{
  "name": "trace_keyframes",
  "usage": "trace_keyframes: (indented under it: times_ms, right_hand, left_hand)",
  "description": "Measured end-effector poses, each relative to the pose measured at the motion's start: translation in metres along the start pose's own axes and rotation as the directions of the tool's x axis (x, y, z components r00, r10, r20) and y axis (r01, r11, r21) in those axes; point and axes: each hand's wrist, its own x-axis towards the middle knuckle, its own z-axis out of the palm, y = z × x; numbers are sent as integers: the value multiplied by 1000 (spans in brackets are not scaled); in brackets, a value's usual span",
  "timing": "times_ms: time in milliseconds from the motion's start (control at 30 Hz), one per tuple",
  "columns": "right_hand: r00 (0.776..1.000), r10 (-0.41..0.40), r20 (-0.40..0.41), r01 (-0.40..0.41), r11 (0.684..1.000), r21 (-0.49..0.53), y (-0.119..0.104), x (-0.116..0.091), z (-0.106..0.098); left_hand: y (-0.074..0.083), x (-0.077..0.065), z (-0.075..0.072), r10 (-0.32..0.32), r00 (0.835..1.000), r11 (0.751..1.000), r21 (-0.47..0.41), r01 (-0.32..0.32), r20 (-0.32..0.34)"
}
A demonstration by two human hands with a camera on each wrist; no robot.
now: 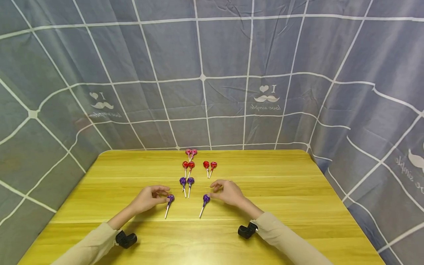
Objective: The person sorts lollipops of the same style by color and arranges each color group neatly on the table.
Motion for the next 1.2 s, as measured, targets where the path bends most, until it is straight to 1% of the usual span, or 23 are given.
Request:
trace_keyframes:
  times_ms: [133,300,433,567,767,1033,1133,1200]
  right_hand:
    - [1000,-14,17,14,1000,17,0,-5,3]
    - [1000,-3,21,2,999,39,-2,-9,7]
    - [1000,-1,11,0,999,33,-1,-10,11]
    - [1000,-15,0,15,1000,14,0,-9,13]
    - [999,-31,9,31,999,8,-2,-8,14]
    - [1000,-21,18,21,1000,7,-3,-8,17]
    - [999,-25,20,25,1000,3,-2,-7,18]
    - [999,-29,21,29,1000,4,-1,-7,18]
  left_hand:
    - [-3,-2,1,14,1000,1000,-10,-14,23]
    - [-7,-4,4,5,1000,1000,-11,-5,28]
    - [-9,-4,6,-1,1000,1000,-12,2,21]
    - [-8,-2,7,5,1000,1000,-3,-5,20]
    - [-8,-2,8,4,1000,1000,2,-4,20]
    - [-12,-1,13,1,1000,1000,13,-1,-25]
    - [-12,0,15,-9,999,1000,16,10,-41]
    - [-11,0,16,-17,999,999,34,19,-48]
